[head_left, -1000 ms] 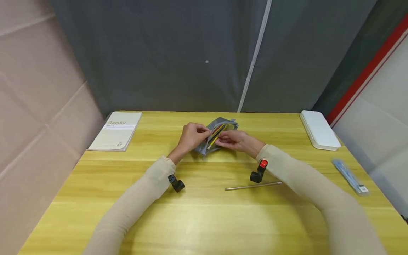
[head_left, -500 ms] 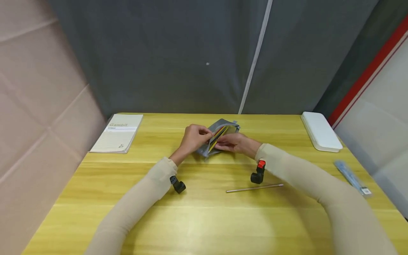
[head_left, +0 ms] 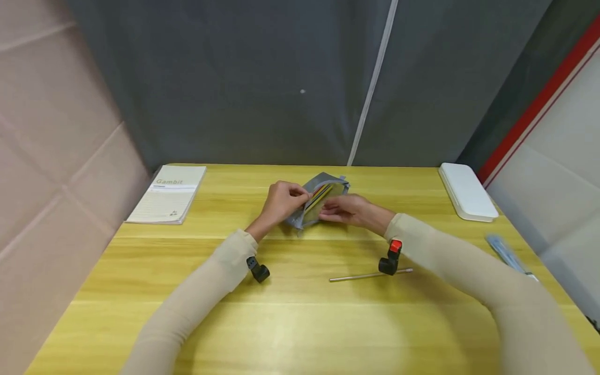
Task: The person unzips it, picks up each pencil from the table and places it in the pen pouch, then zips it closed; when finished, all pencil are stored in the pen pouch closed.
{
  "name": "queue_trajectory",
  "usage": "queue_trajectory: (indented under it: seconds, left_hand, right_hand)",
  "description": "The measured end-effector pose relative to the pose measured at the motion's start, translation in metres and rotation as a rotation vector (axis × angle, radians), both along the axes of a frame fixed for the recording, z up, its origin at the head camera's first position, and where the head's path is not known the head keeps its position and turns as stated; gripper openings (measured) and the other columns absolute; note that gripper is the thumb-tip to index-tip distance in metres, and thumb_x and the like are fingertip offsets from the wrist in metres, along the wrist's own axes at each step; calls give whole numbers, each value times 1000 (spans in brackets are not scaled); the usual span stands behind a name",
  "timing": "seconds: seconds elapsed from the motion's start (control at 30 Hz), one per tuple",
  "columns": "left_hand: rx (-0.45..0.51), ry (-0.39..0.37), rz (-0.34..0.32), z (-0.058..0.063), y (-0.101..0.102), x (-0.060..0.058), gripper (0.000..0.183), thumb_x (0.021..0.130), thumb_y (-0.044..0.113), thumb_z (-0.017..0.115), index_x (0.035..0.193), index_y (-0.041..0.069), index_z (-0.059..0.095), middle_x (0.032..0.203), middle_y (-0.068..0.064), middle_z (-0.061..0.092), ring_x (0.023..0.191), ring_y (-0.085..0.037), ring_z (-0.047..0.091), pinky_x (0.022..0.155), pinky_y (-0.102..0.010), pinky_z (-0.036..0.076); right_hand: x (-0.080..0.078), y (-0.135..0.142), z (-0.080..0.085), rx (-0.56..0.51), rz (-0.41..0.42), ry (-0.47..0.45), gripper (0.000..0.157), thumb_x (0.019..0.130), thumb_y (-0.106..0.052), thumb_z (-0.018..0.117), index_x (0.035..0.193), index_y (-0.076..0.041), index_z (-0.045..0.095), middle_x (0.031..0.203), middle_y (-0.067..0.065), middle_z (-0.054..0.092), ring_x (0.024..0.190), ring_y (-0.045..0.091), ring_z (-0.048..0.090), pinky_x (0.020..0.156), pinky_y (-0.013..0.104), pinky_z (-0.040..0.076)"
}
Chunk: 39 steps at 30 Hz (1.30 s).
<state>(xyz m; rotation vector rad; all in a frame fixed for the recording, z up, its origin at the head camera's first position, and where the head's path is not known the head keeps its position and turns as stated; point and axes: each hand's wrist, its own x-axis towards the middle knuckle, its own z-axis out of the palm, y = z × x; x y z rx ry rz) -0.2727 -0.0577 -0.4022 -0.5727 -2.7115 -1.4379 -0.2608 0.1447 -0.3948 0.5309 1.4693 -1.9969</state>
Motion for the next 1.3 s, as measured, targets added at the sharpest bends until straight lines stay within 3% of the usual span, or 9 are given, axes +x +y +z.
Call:
queue_trajectory:
  seconds: [0.13,0.23,0.4,0.67,0.8,0.9,1.13,1.3]
  left_hand:
    - [-1,3,2,1,0,-1,15,92,23,74,89,10,81,80,-6,78,65,-13,70,62,-29,57]
    - [0,0,9,2,0,-1,14,92,22,74,89,10,81,80,-6,78,64,-13,70,62,-29,57]
    - [7,-10,11,3,1,-1,15,91,21,75,91,7,81,81,-7,78,64,-14,70,63,-29,57]
    - [16,-7,-3,1,0,0,19,92,23,74,94,6,81,83,-10,78,65,-16,70,64,-32,58]
    - [14,-12,-3,-2,-1,1,20,93,25,73,94,6,81,85,-12,78,65,-16,71,66,-33,59]
    - [13,-21,3,-3,-2,2,20,93,25,73,94,7,81,88,-14,78,66,-18,72,68,-33,59]
    - [18,-26,12,0,-1,2,16,92,23,73,92,8,81,85,-11,78,67,-23,72,66,-34,59]
    - [9,-18,8,0,-1,3,19,93,25,73,93,7,81,83,-8,78,65,-17,71,66,-33,59]
  right_hand:
    - [10,6,6,2,52,32,36,106,-6,45,138,10,46,88,13,69,77,17,71,82,27,61]
    - [18,10,9,25,117,51,38,106,-6,45,140,10,44,86,11,70,76,17,73,82,27,61]
    - [36,20,13,113,269,86,29,106,-7,47,126,12,54,85,9,73,77,15,74,80,27,61]
    - [62,38,16,274,464,211,42,105,-12,50,134,18,52,104,17,76,83,13,75,85,30,61]
    - [72,43,15,361,539,326,37,102,-10,55,127,17,59,110,21,74,84,13,74,87,34,60]
    - [77,45,12,451,616,459,29,99,-8,58,116,14,67,104,21,75,82,12,71,83,34,61]
    - [85,59,14,762,938,881,12,92,-6,66,95,-3,77,87,8,76,75,9,65,70,24,54]
    - [93,67,19,818,1111,976,8,91,-4,68,94,-9,73,89,0,72,79,5,60,72,21,51]
